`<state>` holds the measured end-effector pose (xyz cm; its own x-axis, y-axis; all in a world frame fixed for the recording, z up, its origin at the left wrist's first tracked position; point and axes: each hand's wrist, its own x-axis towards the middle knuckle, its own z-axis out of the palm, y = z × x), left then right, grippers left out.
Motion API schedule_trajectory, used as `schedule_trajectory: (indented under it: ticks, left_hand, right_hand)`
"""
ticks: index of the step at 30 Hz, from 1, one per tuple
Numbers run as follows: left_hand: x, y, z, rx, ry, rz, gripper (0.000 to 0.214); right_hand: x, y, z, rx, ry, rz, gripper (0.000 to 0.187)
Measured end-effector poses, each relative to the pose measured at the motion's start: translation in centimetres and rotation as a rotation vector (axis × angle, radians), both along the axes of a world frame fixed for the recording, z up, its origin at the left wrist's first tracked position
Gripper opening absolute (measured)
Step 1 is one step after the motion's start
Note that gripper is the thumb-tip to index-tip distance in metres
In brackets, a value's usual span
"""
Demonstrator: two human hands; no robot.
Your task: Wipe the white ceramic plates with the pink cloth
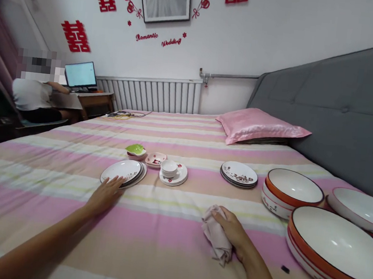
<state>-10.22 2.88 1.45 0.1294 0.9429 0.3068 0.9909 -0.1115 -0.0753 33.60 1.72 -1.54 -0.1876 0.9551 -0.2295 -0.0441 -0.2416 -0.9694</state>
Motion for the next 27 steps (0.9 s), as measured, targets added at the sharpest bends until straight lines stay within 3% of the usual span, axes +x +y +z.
schedule_trajectory:
  ticks: [11,18,21,24,27]
  left_hand:
    - [0.3,-0.8,1.0,0.036,0.023,0.046,0.042]
    - [0.3,-3.1,1.0,0.165,0.012,-0.061,0.039]
    - [1.1,-5.8,1.3,0.27,0.0,-0.202,0.034]
    - [2.7,-9.3,1.8,0.455,-0.007,-0.536,0.033]
    - [5.0,-12.8,1.6,0.37,-0.035,-0.709,0.035]
  right_hand:
    - [-0.3,-0.3,0.5,-0.04,0.008,0.006,0.043]
    - [0.1,-0.4,-0.1,-0.043,0.051,-0.011,0.041]
    - [0.2,-0.4,-0.6,-0.011,0.08,-0.051,0.038]
    - [0.0,-0.6,-0.8,0.011,0.117,-0.146,0.037]
    - [-0.4,-1.6,-0.7,0.055,0.2,-0.333,0.037]
